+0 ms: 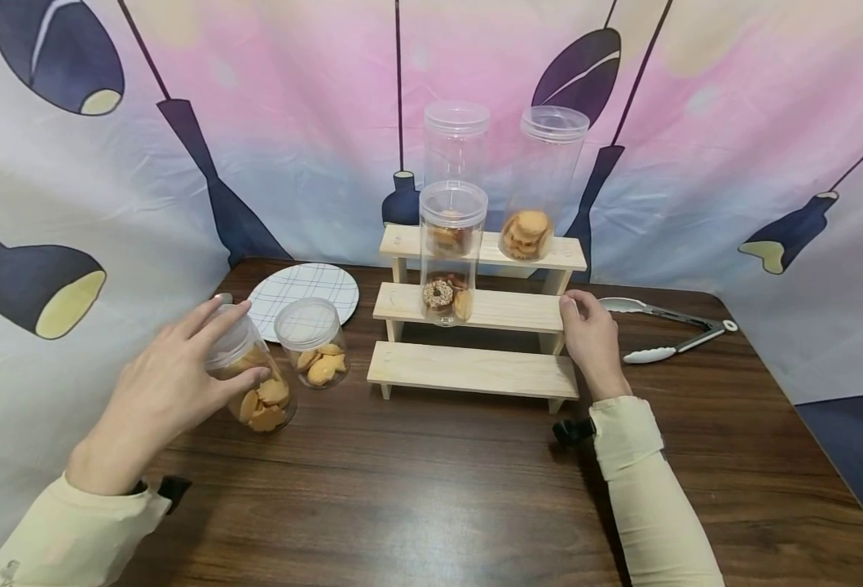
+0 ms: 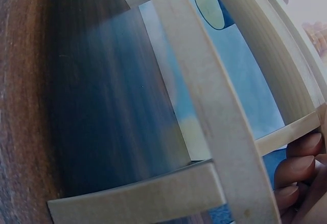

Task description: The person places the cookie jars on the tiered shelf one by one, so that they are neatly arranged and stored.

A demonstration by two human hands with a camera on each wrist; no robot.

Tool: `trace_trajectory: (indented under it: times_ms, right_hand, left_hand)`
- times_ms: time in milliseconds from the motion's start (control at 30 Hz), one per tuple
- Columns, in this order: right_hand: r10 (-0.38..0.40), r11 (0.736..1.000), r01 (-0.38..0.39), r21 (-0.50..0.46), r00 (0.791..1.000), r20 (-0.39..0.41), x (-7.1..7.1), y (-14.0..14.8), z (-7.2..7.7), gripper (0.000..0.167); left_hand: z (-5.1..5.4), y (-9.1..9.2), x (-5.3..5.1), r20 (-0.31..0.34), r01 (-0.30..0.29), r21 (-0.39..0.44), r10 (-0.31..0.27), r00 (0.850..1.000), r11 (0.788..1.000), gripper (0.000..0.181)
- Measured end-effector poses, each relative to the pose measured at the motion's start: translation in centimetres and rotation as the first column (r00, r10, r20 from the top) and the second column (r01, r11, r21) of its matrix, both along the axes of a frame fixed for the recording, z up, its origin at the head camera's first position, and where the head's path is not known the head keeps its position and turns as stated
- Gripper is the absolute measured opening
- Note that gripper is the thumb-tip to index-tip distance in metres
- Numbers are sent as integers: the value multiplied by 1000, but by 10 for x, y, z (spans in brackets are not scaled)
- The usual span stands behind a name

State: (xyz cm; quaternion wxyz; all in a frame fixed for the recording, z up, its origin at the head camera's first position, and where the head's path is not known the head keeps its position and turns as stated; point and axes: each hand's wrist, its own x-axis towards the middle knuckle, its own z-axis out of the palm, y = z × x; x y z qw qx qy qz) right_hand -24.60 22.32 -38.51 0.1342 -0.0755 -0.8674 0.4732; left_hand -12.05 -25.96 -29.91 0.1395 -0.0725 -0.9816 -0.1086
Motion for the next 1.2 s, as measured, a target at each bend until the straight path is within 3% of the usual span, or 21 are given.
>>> trace_trajectory:
  times_ms: [267,700,1033,1200]
  right_hand:
    - [-2,1000,2,-13,1000,-5,-1,0,-1,52]
    - [-8,1000,8,-20,1000,-4,0,-1,0,51]
    - [6,1000,-7,-15,1000,-10,0,1,-3,54]
    - [13,1000,-13,-13,1000,-13,-2,2,-2,55]
  left_hand:
    - [-2,0,0,-39,16,17,-16,999,1000,89]
    - [-2,-1,0,-43,17,24,-16,999,1000,87]
    - [-6,-3,-2,-100,94,41,-89,991,995,89]
    - [-6,-3,-3,-107,104,55,-98,989,993,89]
